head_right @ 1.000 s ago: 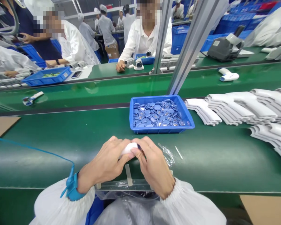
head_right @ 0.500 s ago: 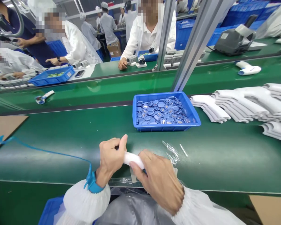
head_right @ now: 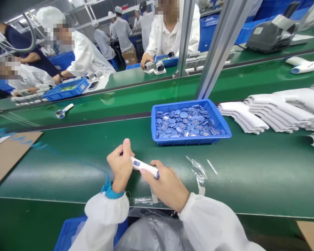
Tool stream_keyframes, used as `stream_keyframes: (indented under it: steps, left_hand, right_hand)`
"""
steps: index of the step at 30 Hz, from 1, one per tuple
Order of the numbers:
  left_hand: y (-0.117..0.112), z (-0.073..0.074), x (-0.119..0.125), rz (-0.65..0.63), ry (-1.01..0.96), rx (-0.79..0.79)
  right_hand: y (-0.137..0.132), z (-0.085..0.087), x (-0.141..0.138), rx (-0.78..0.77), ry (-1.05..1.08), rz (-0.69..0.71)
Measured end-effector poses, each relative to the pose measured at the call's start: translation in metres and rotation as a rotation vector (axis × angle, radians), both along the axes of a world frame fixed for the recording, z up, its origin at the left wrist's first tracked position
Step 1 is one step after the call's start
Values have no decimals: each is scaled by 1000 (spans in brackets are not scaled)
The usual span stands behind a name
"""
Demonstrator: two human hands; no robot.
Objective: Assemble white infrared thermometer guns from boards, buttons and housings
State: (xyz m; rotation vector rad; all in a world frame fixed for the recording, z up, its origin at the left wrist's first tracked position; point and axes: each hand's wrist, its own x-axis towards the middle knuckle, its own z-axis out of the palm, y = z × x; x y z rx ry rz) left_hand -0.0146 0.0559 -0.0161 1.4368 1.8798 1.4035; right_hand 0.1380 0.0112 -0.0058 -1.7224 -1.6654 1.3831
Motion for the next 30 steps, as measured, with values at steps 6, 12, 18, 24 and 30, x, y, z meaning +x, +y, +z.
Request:
stream_keyframes:
  steps: [6, 12, 18, 24, 30]
  left_hand:
    - [36, 0, 4, -67, 240, -33]
    - [35, -1, -2, -177, 304, -3]
    - [31, 0, -44, -450, 406, -114]
    - [39, 15, -125, -292, 301, -388]
    - [115, 49, -150, -113, 68, -450]
  right_hand:
    - [-3, -7, -25, 324, -356, 194]
    - [3, -12, -22, 362, -408, 253]
    - [2, -17, 3, 487, -360, 15]
    - [-22, -46, 29, 625, -242, -150]
    - [-23, -66, 34, 670, -227, -165]
